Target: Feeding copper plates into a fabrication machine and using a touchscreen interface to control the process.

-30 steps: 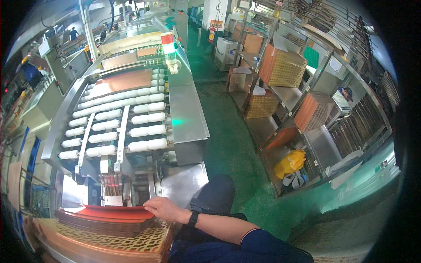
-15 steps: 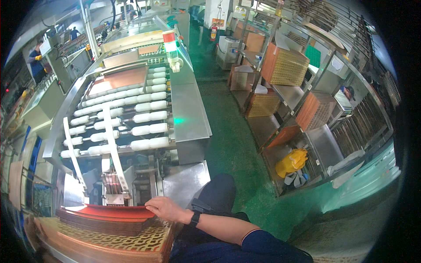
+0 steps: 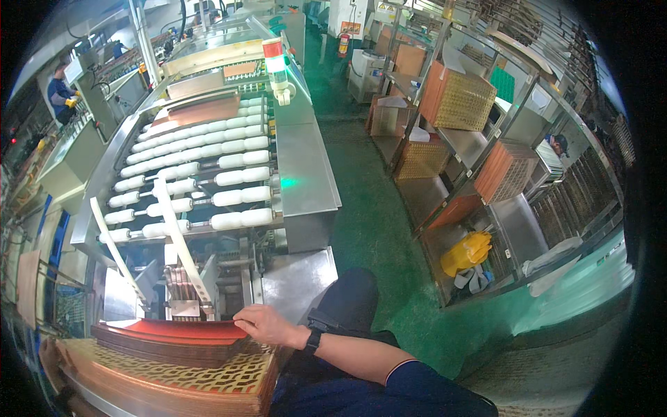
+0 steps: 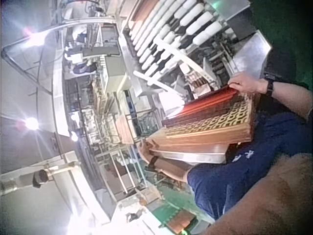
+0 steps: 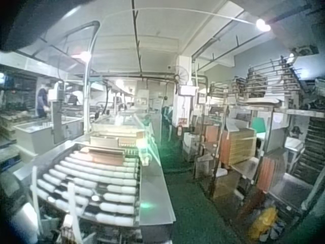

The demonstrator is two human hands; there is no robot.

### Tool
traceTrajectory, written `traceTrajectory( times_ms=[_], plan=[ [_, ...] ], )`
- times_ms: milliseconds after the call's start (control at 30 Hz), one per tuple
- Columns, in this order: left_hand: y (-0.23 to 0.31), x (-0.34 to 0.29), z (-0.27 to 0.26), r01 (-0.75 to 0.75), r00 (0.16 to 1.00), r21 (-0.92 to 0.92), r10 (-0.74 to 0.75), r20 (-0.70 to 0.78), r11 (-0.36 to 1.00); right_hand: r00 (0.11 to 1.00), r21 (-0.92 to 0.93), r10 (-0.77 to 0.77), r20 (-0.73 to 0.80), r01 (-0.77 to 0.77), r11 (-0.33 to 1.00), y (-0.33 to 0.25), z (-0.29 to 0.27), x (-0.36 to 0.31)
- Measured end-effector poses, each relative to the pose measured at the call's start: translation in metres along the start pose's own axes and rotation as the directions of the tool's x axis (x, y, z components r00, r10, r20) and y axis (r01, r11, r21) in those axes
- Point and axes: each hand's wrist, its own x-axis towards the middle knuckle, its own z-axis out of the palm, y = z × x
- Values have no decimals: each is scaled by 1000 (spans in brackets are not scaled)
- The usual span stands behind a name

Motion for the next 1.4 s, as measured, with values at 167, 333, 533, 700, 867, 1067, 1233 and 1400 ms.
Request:
traceTrajectory(
  times_ms=[167, 333, 533, 700, 867, 1067, 1233, 1400],
  plan=[
    [2, -6, 4, 0, 1000, -31, 0, -18, 1000, 1000, -10, 1, 16, -1, 1000, -4, -3, 0],
    [5, -7, 9, -13, 999, -70, 10, -35, 997, 1000, -14, 9, 27, -8, 1000, -4, -3, -1],
    [10, -12, 14, -36, 998, -128, 28, -64, 991, 999, -17, 20, 36, -19, 1000, -4, -2, -3],
    [25, -22, 5, 67, 997, 46, -69, 46, 997, 1000, 19, -4, 9, 4, 1000, 3, 7, -2],
    [52, -32, 8, 94, 995, 218, -97, 5, 971, 998, -21, 53, 30, -53, 998, 0, -2, -2],
    [75, -47, 15, 140, 989, 262, -145, 0, 955, 998, 7, 40, 42, -41, 999, -5, -4, 0],
    [78, -46, 20, 118, 992, 291, -129, 16, 949, 1000, -11, 10, 25, -9, 1000, 1, -5, -2],
    [66, -40, 9, 144, 988, 230, -152, 15, 962, 999, -19, -30, 22, 31, 999, 3, -5, -1]
  ],
)
